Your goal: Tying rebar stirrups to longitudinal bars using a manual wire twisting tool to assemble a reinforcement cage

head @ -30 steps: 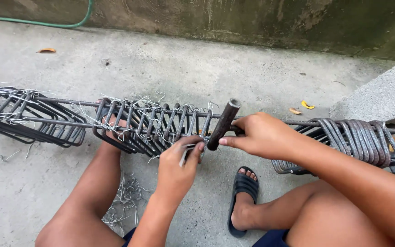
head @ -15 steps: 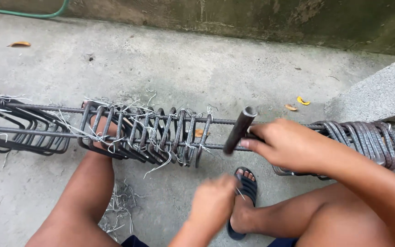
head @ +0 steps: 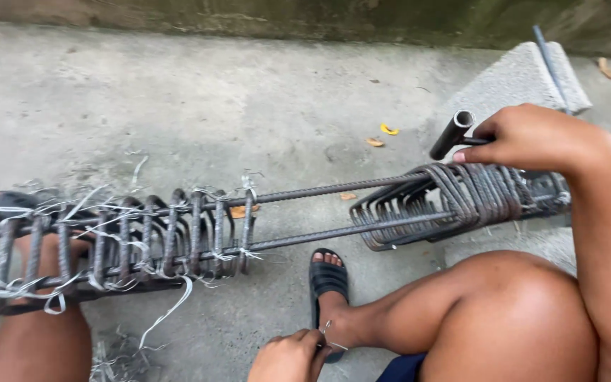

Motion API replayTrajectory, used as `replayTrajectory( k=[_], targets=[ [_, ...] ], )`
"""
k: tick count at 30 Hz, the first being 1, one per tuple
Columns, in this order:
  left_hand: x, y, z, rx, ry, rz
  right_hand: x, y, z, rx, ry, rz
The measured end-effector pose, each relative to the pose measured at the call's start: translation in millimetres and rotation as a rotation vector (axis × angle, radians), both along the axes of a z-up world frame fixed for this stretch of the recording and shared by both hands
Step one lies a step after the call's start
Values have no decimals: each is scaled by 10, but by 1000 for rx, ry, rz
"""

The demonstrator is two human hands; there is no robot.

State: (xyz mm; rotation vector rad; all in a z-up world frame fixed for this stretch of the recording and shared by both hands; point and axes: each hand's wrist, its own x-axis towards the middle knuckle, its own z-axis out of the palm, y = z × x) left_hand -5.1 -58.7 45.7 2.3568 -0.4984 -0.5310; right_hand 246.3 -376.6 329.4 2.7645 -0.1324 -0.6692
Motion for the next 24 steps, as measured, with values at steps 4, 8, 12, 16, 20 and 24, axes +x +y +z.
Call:
replayTrajectory(
  k=[4,8,12,16,20,24],
  targets=[
    [36,-42,-32,-29,81,-96,76,-392,-284,158,82,-148],
    [19,-111,25,26,146,-122,79,-692,-601,511,219,-197],
    [35,-169,54,70,145,-157,14,-521,-673,260,200,-111],
    [69,-179,297,111,175,-138,-87,-350,-634,153,106,-73],
    [71,-165,499,64,156,-123,-94,-275,-681,76,139,-30],
    [-10,-162,404,17,54,-114,-5,-427,-928,71,130,52]
  ],
)
